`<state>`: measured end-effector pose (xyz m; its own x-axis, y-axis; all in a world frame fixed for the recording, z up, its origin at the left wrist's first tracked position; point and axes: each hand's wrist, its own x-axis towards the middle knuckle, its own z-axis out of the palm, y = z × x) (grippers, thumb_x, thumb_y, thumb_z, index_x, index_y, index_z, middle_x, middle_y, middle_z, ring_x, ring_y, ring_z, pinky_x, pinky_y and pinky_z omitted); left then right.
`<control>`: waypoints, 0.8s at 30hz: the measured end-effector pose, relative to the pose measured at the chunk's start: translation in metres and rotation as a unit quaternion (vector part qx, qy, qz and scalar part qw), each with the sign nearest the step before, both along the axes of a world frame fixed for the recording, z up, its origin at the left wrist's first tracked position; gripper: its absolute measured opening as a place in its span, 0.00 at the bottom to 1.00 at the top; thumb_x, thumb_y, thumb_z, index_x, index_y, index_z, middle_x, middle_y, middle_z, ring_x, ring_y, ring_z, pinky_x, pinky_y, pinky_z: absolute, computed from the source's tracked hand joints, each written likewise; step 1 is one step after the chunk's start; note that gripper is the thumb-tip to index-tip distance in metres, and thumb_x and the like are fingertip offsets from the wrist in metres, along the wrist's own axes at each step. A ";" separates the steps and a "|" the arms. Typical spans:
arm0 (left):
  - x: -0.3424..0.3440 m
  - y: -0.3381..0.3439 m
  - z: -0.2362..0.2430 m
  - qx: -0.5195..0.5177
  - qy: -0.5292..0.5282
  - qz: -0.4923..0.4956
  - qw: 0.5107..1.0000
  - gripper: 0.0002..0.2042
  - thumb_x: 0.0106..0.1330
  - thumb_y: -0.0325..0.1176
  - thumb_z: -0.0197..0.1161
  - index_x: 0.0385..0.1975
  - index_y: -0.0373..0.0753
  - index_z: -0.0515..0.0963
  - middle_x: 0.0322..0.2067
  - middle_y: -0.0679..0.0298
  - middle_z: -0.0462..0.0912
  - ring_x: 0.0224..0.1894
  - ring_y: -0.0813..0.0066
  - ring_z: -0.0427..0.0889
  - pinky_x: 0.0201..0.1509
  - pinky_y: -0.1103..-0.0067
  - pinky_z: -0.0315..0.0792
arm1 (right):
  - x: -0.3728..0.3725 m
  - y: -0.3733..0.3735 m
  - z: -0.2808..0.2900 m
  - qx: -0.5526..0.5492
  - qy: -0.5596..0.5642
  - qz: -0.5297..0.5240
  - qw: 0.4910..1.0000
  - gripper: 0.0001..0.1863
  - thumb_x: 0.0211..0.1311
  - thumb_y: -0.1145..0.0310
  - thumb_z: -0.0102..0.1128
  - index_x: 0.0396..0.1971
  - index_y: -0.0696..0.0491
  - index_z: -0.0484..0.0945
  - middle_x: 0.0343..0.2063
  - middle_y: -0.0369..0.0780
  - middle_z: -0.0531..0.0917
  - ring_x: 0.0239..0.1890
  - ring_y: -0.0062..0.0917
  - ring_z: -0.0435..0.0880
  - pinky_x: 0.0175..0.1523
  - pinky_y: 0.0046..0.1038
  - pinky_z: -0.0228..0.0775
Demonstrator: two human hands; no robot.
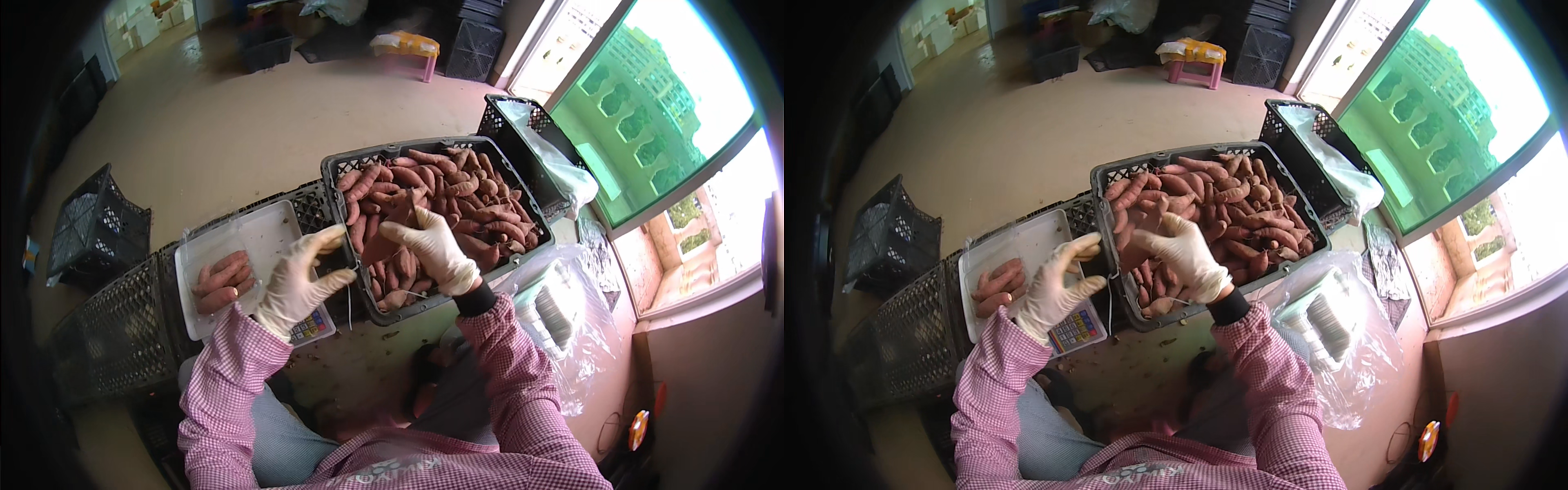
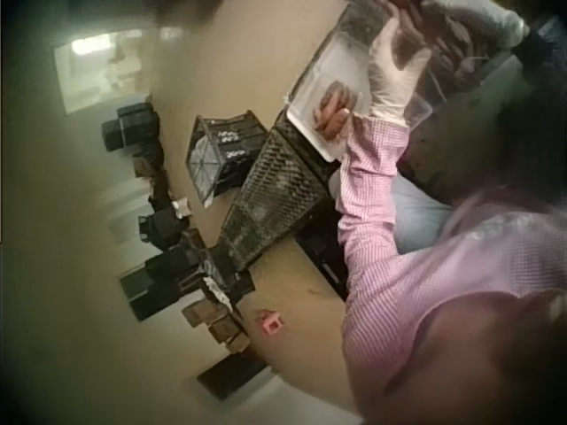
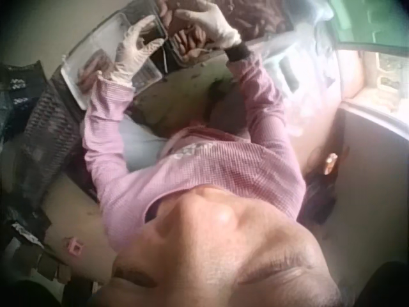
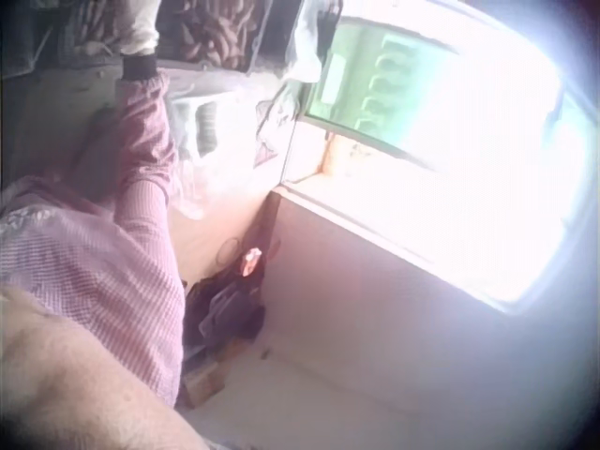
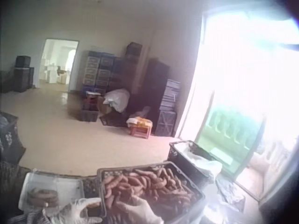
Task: The person peels sweet potatoes using a small knife, placing the peeled items on a digital scale and transferring them into a plastic bag. The person repeats this process for multiple sweet potatoes, occasionally adjusting the scale and bag.
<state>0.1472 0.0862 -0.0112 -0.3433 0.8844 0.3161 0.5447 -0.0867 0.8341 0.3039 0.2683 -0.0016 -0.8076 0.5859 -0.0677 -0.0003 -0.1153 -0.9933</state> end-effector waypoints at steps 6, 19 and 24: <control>0.018 0.020 -0.038 0.002 -0.101 -0.015 0.995 0.27 0.62 0.36 0.67 0.61 0.40 0.67 0.43 0.56 0.82 0.46 0.67 0.82 0.53 0.74 0.74 | -0.009 -0.037 -0.008 0.031 -0.078 0.020 0.996 0.11 0.66 0.65 0.59 0.41 0.57 0.78 0.32 0.33 0.81 0.32 0.12 0.74 0.37 0.20 0.68; 0.020 0.016 -0.017 0.032 -0.293 -0.114 0.949 0.15 0.64 0.27 0.65 0.48 0.40 0.73 0.41 0.68 0.76 0.42 0.81 0.73 0.51 0.80 0.70 | 0.002 0.004 -0.059 0.406 -0.213 0.002 0.888 0.12 0.60 0.65 0.50 0.34 0.56 0.80 0.26 0.53 0.81 0.33 0.49 0.81 0.37 0.42 0.72; -0.006 0.023 -0.021 0.194 -0.186 0.008 0.963 0.16 0.63 0.27 0.66 0.49 0.39 0.73 0.45 0.71 0.78 0.45 0.80 0.75 0.55 0.81 0.69 | 0.001 -0.006 -0.072 0.365 -0.178 -0.070 0.911 0.13 0.60 0.65 0.49 0.37 0.55 0.79 0.27 0.54 0.81 0.33 0.50 0.80 0.39 0.43 0.72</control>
